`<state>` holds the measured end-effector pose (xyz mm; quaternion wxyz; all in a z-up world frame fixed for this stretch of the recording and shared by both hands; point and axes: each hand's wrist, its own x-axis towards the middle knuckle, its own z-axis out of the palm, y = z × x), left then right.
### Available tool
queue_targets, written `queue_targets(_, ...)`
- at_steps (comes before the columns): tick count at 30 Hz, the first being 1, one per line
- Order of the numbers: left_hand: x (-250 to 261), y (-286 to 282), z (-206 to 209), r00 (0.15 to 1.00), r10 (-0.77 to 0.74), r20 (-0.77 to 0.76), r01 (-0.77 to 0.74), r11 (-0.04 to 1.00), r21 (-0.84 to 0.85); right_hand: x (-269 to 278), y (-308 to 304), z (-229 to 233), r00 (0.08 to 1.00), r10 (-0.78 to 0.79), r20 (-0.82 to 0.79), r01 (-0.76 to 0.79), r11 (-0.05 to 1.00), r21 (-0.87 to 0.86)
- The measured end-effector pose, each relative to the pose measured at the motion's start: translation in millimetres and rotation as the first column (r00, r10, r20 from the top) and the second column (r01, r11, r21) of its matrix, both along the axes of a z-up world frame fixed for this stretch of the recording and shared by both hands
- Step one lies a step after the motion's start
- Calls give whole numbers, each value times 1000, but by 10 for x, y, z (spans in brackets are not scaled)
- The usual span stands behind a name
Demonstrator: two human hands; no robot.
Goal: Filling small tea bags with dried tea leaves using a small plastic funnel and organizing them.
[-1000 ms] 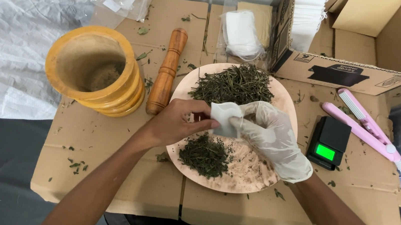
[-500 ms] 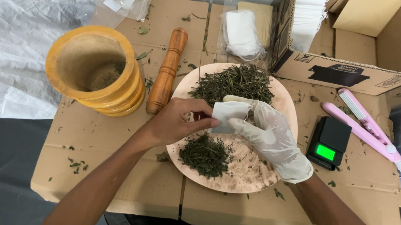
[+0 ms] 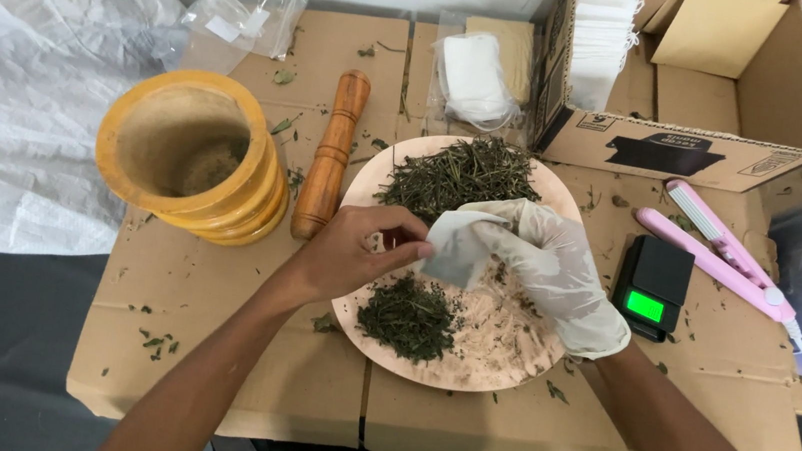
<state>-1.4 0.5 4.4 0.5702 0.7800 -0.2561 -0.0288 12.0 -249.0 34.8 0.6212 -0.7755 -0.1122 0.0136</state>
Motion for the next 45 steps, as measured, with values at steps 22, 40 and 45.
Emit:
queue_targets(22,-85,-135,146,986,31,164,-68,972,226,19,-1705,275,912,-380,-154,381,924,-26)
queue_targets(40,-22,-186,41,987,103,125,-138,939,315,69,-2363,-626,765,-511,393,640,532,-555)
queue_targets(45,-31,-184,35,991,57,118,-92,944,317,109,-2493,-831,758,-489,432,638,417,-648)
